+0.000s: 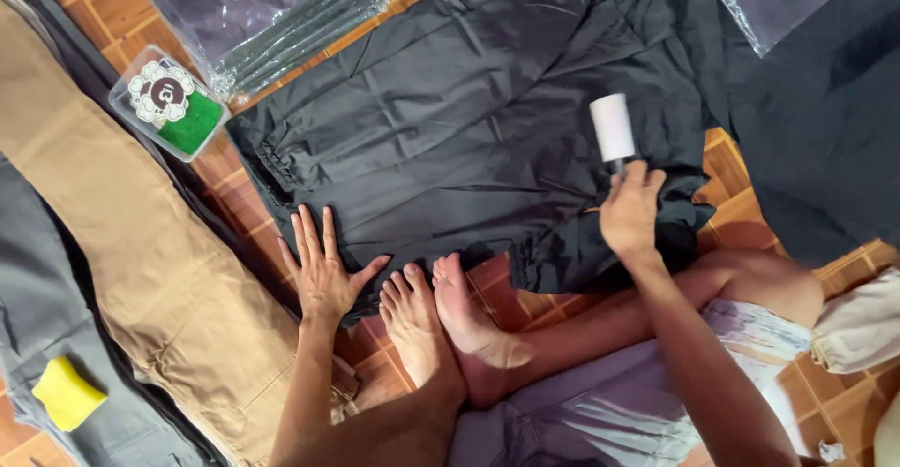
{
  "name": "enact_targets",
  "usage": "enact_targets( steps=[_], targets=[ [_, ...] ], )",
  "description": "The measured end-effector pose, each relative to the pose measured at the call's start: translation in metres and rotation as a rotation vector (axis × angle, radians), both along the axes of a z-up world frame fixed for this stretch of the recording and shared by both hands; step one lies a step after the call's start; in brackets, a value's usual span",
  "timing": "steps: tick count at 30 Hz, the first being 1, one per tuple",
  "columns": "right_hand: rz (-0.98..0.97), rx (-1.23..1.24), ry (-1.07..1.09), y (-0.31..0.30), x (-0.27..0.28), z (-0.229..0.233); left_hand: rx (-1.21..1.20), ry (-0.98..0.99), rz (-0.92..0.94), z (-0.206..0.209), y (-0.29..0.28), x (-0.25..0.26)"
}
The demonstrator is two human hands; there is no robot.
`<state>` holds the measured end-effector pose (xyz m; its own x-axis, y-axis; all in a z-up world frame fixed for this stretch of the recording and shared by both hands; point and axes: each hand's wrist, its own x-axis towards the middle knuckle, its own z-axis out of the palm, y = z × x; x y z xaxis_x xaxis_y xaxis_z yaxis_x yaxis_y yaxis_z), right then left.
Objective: Using a lint roller to remove lint and debris from a black garment spread out on the floor.
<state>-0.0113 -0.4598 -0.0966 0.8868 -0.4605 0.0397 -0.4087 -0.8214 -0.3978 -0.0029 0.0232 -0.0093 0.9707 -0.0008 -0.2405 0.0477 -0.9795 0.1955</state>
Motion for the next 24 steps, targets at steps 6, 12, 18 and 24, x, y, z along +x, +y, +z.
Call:
enact_targets(
  steps=[6,12,18,24],
  targets=[
    [0.24,0.016,-0.221,0.056,-0.007,0.028,-0.02,-0.051,-0.014,-0.005,0.002,-0.001],
    [0.528,-0.213,-0.199,0.112,-0.006,0.054,-0.015,-0.051,-0.021,-0.005,0.002,-0.001],
    [0.201,-0.034,-0.204,0.063,0.023,0.034,-0.025,-0.06,-0.018,-0.011,0.005,-0.002],
    [0.404,-0.033,-0.202,0.099,0.011,0.06,-0.011,-0.084,-0.027,-0.015,0.005,-0.003]
  ],
)
